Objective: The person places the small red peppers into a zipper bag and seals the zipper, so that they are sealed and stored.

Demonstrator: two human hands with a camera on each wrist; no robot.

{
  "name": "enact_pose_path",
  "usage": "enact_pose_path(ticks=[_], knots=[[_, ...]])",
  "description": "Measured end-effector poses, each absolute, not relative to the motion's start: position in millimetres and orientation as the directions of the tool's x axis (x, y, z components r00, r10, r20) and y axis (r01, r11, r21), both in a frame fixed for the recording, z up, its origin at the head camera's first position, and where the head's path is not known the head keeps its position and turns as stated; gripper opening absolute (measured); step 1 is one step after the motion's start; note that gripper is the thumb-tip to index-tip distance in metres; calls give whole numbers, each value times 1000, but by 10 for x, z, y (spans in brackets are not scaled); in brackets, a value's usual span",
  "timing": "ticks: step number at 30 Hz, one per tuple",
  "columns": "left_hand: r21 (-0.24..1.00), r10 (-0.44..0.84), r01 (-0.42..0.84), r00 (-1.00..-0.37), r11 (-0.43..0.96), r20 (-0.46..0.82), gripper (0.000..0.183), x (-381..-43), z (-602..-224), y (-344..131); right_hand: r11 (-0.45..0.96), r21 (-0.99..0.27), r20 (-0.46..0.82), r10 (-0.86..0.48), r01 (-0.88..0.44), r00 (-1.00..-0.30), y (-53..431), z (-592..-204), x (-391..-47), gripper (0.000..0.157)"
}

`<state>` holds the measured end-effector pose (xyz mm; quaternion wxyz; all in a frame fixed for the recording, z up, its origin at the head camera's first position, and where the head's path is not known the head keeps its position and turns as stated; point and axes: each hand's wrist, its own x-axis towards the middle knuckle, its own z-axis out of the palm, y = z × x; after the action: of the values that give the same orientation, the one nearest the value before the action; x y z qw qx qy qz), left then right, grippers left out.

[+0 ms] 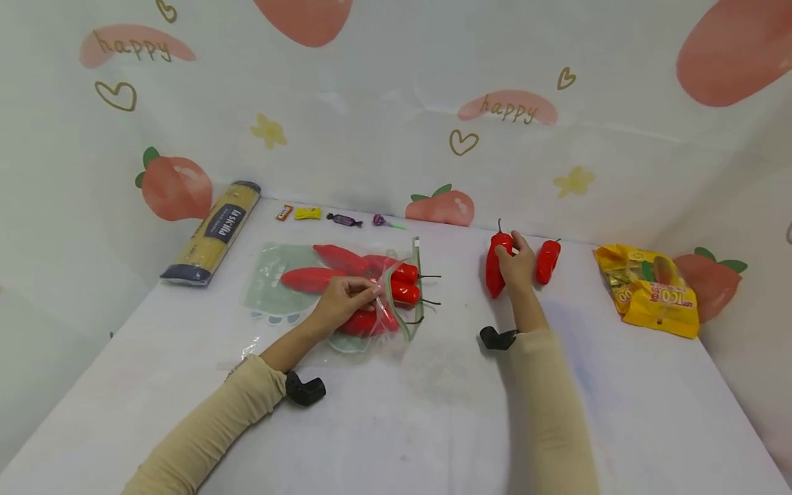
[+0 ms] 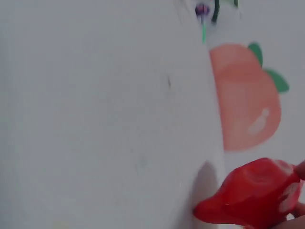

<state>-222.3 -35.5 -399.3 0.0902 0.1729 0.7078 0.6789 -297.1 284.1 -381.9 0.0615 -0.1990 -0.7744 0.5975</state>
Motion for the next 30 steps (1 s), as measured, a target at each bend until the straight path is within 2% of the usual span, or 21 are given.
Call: enact_pose_path(ticks=[5,12,18,21,26,30], knots=[[992,367,124,-924,14,110,24,-2235,-4004,-377,4,-977,-197,383,214,-902,2570,-3710,-2774,48],[990,352,138,-927,10,126,23,-2235,-3980,-386,-159,-967,-243,349,199,-905,2229,-3704,-2457,47],[991,357,133,-926,-1,124,23,-2239,-3975,-368,-301,-946,-227,349,120,-909,2110,-3732,-2305,46],[990,352,142,-927,2,132,22,-2245,-3979,-361,-359,-924,-249,292,135,-923,2069,-3792,-2253,44],[989,353,145,-925,-8,139,22,-2236,-3972,-346,-240,-943,-281,205,230,-938,2045,-3946,-2212,42],[990,360,136,-922,-35,140,22,-2231,-3970,-334,-111,-968,-243,210,224,-947,2038,-4035,-2236,44]])
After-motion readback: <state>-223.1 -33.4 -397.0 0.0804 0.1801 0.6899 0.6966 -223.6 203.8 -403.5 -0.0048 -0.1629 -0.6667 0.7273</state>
